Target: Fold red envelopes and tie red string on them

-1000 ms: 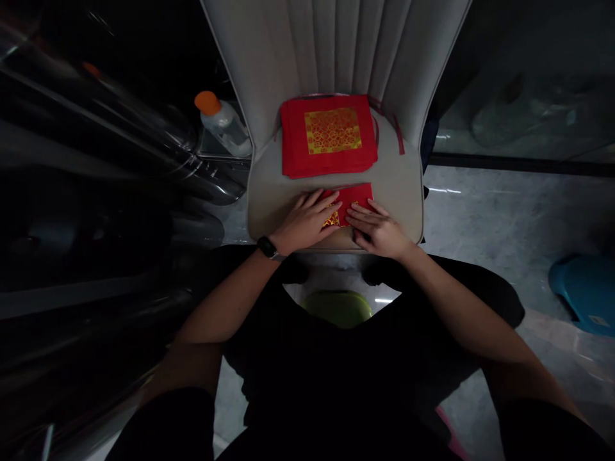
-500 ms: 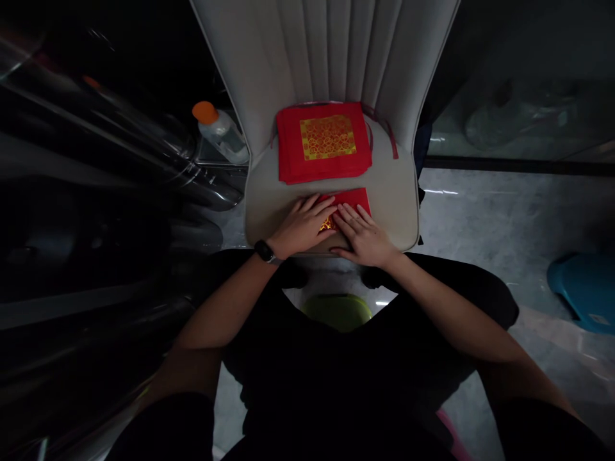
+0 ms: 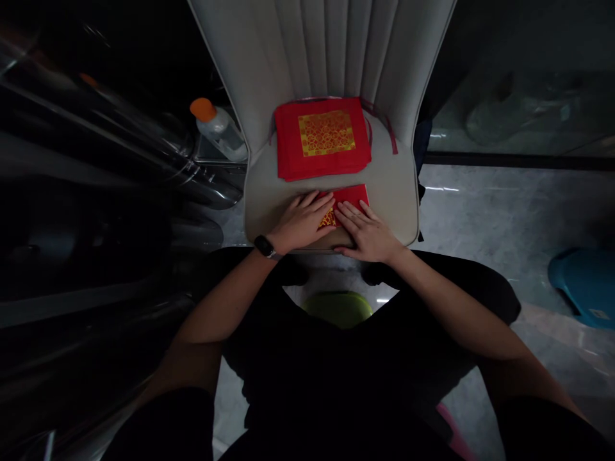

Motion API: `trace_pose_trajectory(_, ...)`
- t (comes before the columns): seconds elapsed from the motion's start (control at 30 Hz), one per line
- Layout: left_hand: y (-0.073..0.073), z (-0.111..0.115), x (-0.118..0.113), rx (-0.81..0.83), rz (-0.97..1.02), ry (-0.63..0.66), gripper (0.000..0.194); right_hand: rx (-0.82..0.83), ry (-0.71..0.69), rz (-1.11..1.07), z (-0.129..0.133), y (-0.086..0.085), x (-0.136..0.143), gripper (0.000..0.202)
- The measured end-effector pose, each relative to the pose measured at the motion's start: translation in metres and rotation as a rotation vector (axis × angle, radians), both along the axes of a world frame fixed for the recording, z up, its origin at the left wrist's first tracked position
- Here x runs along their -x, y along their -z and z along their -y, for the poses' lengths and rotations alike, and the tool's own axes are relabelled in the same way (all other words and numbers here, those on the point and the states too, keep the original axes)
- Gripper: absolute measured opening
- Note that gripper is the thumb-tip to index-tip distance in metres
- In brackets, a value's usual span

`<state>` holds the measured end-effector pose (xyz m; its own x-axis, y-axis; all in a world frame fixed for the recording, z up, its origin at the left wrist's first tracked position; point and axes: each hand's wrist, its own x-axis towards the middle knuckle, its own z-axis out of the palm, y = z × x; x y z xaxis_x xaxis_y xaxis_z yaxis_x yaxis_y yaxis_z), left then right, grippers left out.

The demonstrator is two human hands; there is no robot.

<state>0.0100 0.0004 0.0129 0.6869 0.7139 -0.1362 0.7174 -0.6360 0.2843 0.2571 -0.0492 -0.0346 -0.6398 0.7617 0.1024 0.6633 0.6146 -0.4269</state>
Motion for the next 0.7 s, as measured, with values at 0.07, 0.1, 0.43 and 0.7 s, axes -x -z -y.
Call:
trace_pose_trajectory(0.07, -0.002, -0.001, -0.001, 0.003, -0.007, -0.002, 0.067, 0.011, 0.011, -0.001, 0.002, -0.002, -0.003, 0.103)
trace_pose_trajectory(0.1, -0.002, -0.001, -0.001, 0.004, -0.007, -0.004, 0.067, 0.02, 0.019, -0.009, 0.004, -0.002, -0.006, 0.105)
trace_pose_trajectory(0.43, 0.003, -0.001, 0.003, -0.036, -0.024, 0.033, 0.069, 0.081, 0.215, -0.007, 0.042, -0.026, -0.039, 0.108)
trace_pose_trajectory(0.7, 0.002, 0.001, 0.004, -0.006, -0.039, 0.028, 0.071, 0.136, 0.602, -0.296, -0.01, -0.055, -0.043, 0.033)
